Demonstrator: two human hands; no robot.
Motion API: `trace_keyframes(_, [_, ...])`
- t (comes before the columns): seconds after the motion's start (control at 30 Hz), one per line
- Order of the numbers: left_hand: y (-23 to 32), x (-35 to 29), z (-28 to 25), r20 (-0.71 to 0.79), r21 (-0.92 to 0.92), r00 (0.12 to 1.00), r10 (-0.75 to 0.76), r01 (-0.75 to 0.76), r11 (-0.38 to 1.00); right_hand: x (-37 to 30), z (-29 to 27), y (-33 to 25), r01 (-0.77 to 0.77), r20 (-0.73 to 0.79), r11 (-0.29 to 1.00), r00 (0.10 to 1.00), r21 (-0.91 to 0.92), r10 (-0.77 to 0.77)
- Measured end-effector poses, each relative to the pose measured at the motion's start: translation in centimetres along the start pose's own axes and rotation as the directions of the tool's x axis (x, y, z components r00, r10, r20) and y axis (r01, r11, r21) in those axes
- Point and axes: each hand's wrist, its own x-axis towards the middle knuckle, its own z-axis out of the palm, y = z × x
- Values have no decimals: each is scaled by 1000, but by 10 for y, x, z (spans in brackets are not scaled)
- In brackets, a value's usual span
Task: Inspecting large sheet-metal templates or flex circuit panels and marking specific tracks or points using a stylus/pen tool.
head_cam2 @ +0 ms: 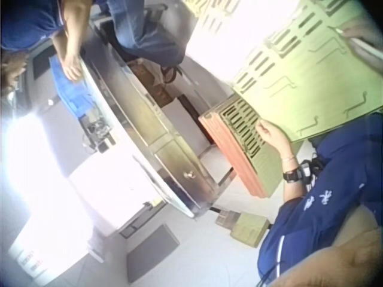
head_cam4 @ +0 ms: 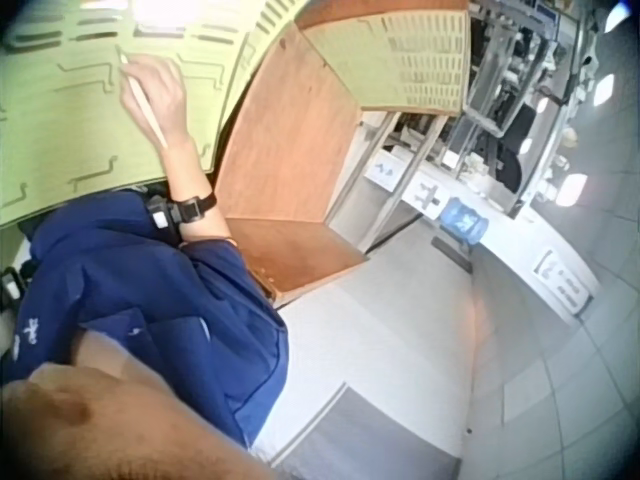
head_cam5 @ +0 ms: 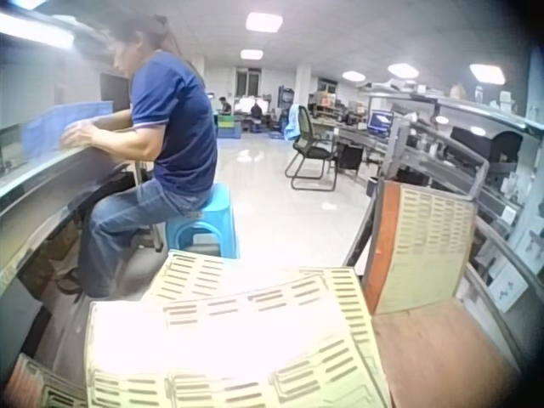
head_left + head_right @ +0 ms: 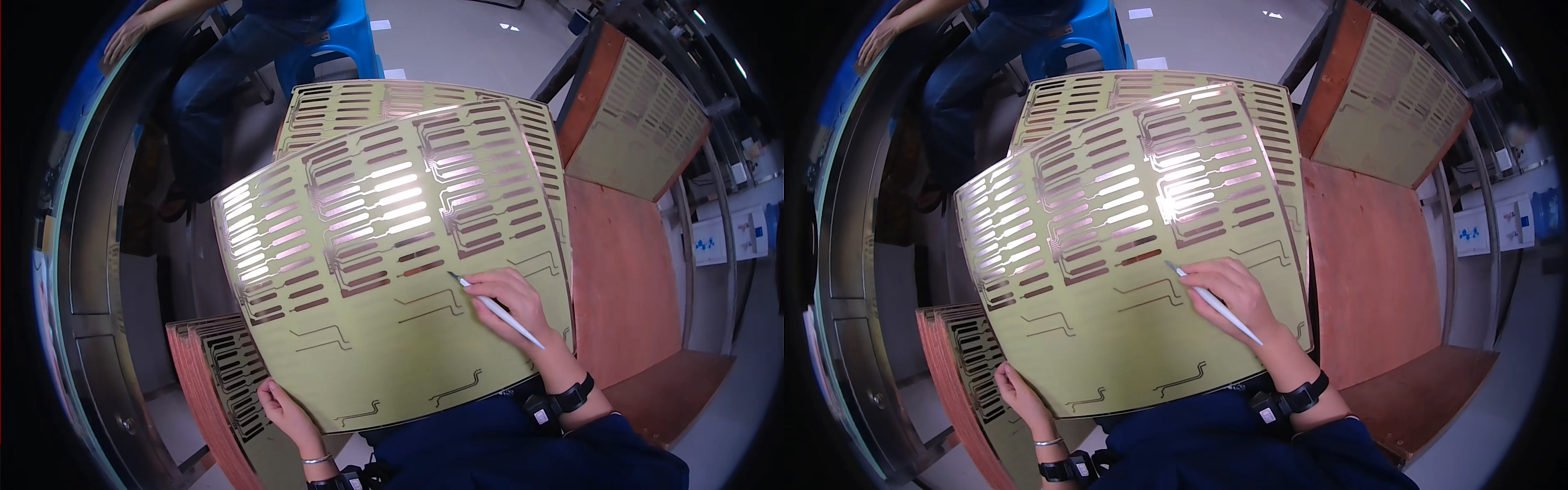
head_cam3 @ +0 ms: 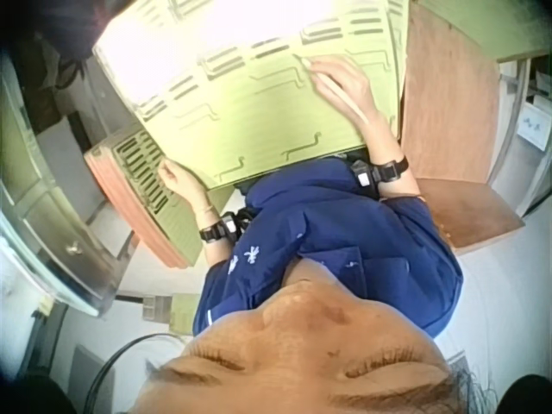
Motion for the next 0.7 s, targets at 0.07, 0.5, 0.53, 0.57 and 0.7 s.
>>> trace_keyframes(0.07, [0,1,-1,13,12,1000,12,-13,1000,0,-1,-1,-9,-7,1000,1000,13,10])
trace_keyframes(0.5, [-8,0,-2,2,23,999,35,-35,999,-2,2,-1,-39,-50,999,998,31,41])
trace_keyframes(0.53, [-8,0,-1,2,24,999,36,-36,999,-2,3,-1,-40,-51,999,998,32,41])
trace_keyframes(0.57, [-8,0,0,-1,16,999,33,-33,999,-2,3,-1,-35,-60,999,997,22,37])
trace_keyframes(0.7, [-8,1,2,-6,-6,1000,27,-27,1000,-2,6,1,-37,-90,999,995,-8,36])
